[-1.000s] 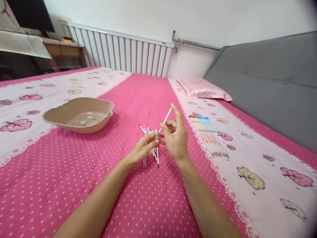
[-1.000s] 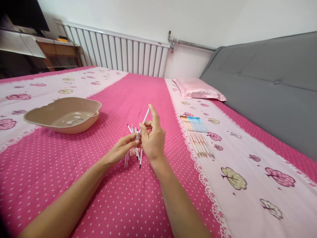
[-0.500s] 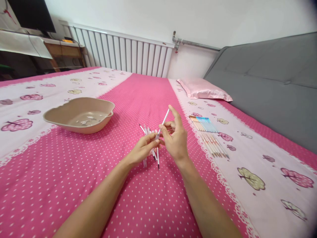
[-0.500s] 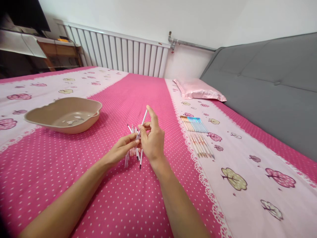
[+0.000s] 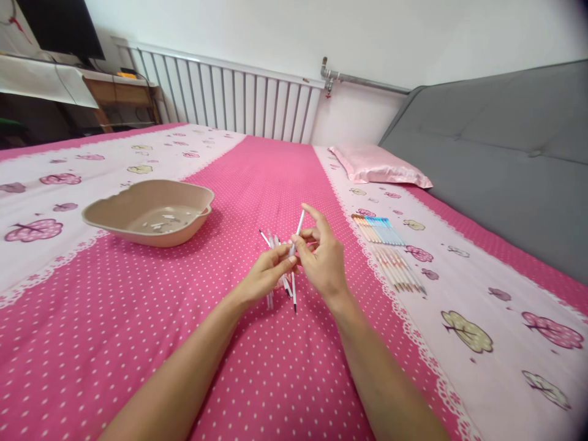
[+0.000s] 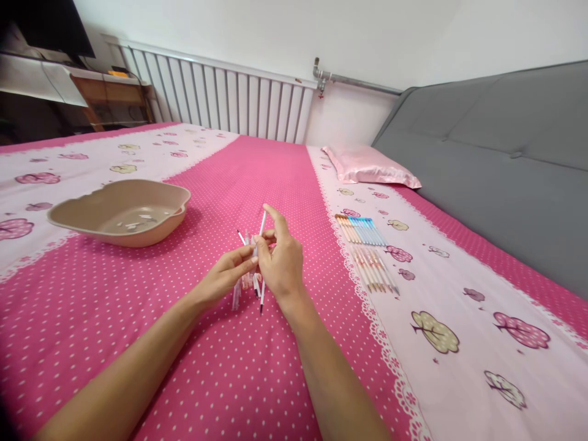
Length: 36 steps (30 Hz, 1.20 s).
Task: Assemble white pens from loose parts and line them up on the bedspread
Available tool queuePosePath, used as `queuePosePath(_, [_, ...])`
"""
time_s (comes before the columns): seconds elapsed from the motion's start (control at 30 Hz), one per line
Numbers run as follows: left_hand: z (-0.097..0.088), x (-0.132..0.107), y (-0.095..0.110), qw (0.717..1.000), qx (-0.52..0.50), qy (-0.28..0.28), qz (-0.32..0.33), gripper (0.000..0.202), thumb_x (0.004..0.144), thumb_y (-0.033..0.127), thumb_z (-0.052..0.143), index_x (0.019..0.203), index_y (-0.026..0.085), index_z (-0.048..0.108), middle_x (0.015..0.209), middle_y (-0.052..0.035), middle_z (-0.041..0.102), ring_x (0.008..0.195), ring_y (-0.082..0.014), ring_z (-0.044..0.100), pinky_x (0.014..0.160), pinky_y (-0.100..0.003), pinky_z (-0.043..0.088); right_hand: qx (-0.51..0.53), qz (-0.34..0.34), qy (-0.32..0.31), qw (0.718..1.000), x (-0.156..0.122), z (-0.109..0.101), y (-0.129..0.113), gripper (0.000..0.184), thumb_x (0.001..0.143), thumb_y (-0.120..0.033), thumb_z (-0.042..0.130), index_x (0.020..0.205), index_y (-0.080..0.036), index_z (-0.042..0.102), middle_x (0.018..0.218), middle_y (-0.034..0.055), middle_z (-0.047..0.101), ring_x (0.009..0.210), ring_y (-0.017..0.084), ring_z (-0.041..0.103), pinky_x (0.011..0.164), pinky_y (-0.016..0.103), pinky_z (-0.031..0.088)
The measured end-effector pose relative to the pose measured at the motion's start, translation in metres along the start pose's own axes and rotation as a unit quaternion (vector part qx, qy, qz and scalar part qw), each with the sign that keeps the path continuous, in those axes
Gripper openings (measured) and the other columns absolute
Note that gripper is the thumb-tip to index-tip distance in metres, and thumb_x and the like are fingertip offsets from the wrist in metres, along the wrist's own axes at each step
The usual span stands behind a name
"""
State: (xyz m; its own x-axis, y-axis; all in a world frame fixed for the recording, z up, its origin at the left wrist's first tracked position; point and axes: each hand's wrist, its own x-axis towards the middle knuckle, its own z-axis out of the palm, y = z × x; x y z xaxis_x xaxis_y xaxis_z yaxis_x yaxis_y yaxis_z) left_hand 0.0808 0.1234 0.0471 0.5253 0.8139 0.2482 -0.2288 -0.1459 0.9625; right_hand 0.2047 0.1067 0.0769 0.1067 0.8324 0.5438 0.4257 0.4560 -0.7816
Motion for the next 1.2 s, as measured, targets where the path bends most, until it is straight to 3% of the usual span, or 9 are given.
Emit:
queuePosePath(0.3, [-0.0007,0.0011,-0.0010,1.000,-0.016,0.000,0.008,0.028,0.079,0.034,0.061,0.100,0.016,0.064,0.095,-0.0059,0.066,0.085,-0.0172,0.059,0.080,-0.030,0.043,-0.055,-0.021,-0.010,0.998,0.0011,0.0018,0.0041,0.040,0.083,-0.022,0.047,0.122,-0.025,0.049,0.081,0.0000,0.064,0.069,0.013,0.060,0.063,0.027,0.046])
queuePosePath(0.53, [-0.0002,0.0014,-0.0009,0.999,-0.031,0.014,0.011,0.029,0.078,0.032,0.062,0.101,0.016,0.065,0.095,-0.0066,0.067,0.090,-0.0195,0.059,0.078,-0.029,0.043,-0.081,-0.031,-0.015,0.996,0.0000,0.0042,0.0038,0.031,0.084,-0.024,0.046,0.114,-0.022,0.053,0.084,0.0024,0.065,0.074,0.015,0.061,0.068,0.028,0.046])
queuePosePath(1.0, [-0.0037,0.0025,-0.0056,0.998,-0.040,0.042,0.017,0.028,0.075,0.031,0.064,0.099,0.016,0.065,0.093,-0.0060,0.067,0.085,-0.0177,0.061,0.075,-0.028,0.045,-0.091,-0.058,-0.020,0.994,-0.0003,0.0055,0.0057,0.034,0.085,-0.022,0.046,0.118,-0.022,0.054,0.096,0.0050,0.063,0.085,0.017,0.058,0.074,0.031,0.047])
queuePosePath(1.2, [-0.0093,0.0010,0.0004,0.998,-0.010,0.066,0.021,0.026,0.077,0.029,0.062,0.099,0.016,0.062,0.092,-0.0059,0.067,0.076,-0.0131,0.060,0.073,-0.026,0.045,-0.041,-0.022,-0.005,0.999,0.0012,0.0032,0.0025,0.045,0.084,-0.023,0.047,0.129,-0.028,0.044,0.106,0.0054,0.063,0.084,0.015,0.060,0.070,0.029,0.049])
